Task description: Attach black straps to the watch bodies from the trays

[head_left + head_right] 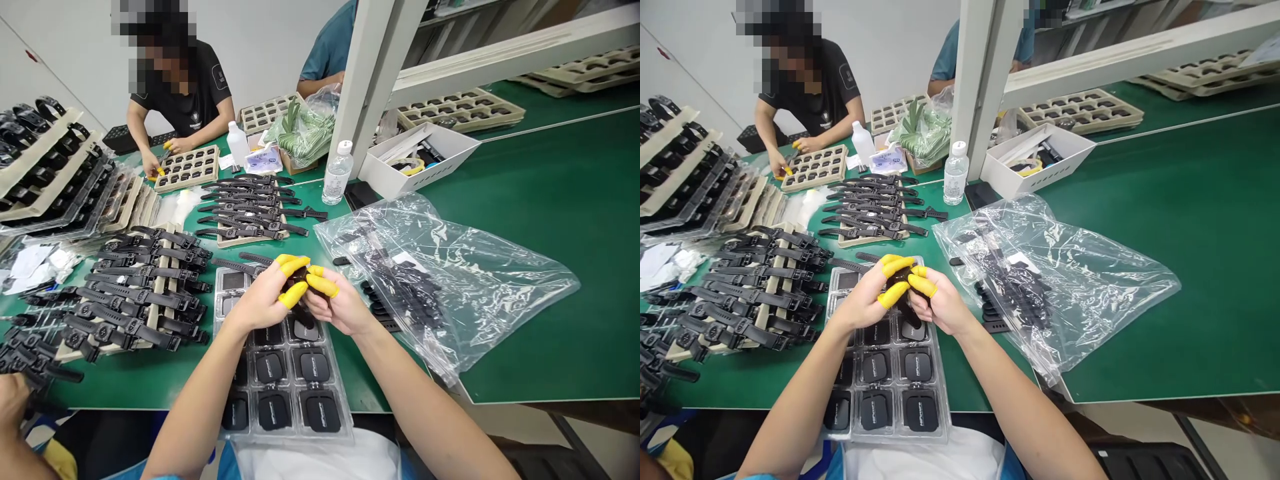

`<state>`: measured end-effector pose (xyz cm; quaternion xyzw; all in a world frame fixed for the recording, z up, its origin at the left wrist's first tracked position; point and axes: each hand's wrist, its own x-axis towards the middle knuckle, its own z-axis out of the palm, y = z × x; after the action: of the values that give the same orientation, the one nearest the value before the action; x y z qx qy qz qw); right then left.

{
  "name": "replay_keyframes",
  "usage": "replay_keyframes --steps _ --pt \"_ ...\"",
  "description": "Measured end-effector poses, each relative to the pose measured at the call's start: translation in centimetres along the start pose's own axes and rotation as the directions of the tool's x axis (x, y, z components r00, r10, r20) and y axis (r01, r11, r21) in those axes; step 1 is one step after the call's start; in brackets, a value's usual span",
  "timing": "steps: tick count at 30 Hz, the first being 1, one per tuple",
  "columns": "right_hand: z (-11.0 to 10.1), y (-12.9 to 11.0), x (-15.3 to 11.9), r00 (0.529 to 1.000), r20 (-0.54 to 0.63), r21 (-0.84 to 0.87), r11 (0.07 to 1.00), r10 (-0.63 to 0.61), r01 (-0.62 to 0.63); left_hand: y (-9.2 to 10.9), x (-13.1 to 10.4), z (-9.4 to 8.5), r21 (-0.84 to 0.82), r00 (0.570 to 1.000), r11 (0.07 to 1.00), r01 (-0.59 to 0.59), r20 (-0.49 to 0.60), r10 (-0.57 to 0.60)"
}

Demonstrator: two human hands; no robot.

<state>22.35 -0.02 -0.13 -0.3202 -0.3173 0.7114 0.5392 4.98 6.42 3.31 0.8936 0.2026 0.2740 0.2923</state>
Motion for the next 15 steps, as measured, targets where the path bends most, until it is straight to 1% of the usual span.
replay_keyframes --steps 2,3,4,6,8,9,11,12,13,15 --pt "-0.4 0.0 0.1 0.99 -0.037 -0.169 0.977 -0.137 0.129 0.4 0.0 -0.5 0.042 1.0 0.999 0.018 0.0 -0.018" --pt "-0.6 -0.1 0.1 0.977 -0.046 -0.293 0.938 -0.21 0.188 0.6 -0.1 -0.9 0.095 0.999 0.995 0.035 0.012 -0.037" --pt "-0.9 -0.2 0.1 0.962 -0.036 -0.425 0.876 -0.271 0.23 0.8 -0.1 -1.6 0.164 0.998 0.985 0.061 0.017 -0.064" --pt "-1.4 -0.4 0.1 0.944 0.029 -0.65 0.711 -0.329 0.268 0.9 -0.4 -3.4 0.314 0.991 0.941 0.125 0.008 -0.135" --pt "-1.6 -0.6 0.1 0.936 0.108 -0.776 0.56 -0.336 0.29 1.0 -0.8 -5.6 0.453 0.977 0.87 0.197 -0.013 -0.214" --pt "-1.7 -0.8 0.1 0.933 0.136 -0.811 0.504 -0.333 0.298 1.0 -1.1 -6.6 0.526 0.965 0.82 0.223 -0.002 -0.261" --pt "-1.8 -1.0 0.2 0.931 0.147 -0.853 0.434 -0.335 0.291 0.9 -1.7 -8.5 0.663 0.934 0.708 0.243 0.038 -0.356" --pt "-2.0 -1.2 0.3 0.93 0.123 -0.875 0.405 -0.346 0.266 0.8 -2.0 -9.3 0.707 0.919 0.665 0.24 0.055 -0.39" --pt "-2.3 -1.4 0.4 0.93 0.078 -0.903 0.37 -0.36 0.22 0.7 -2.3 -10.0 0.73 0.907 0.64 0.238 0.069 -0.415" --pt "-3.3 -1.9 0.7 0.918 -0.051 -0.961 0.268 -0.394 0.062 0.3 -3.0 -11.2 0.713 0.883 0.653 0.255 0.103 -0.458"
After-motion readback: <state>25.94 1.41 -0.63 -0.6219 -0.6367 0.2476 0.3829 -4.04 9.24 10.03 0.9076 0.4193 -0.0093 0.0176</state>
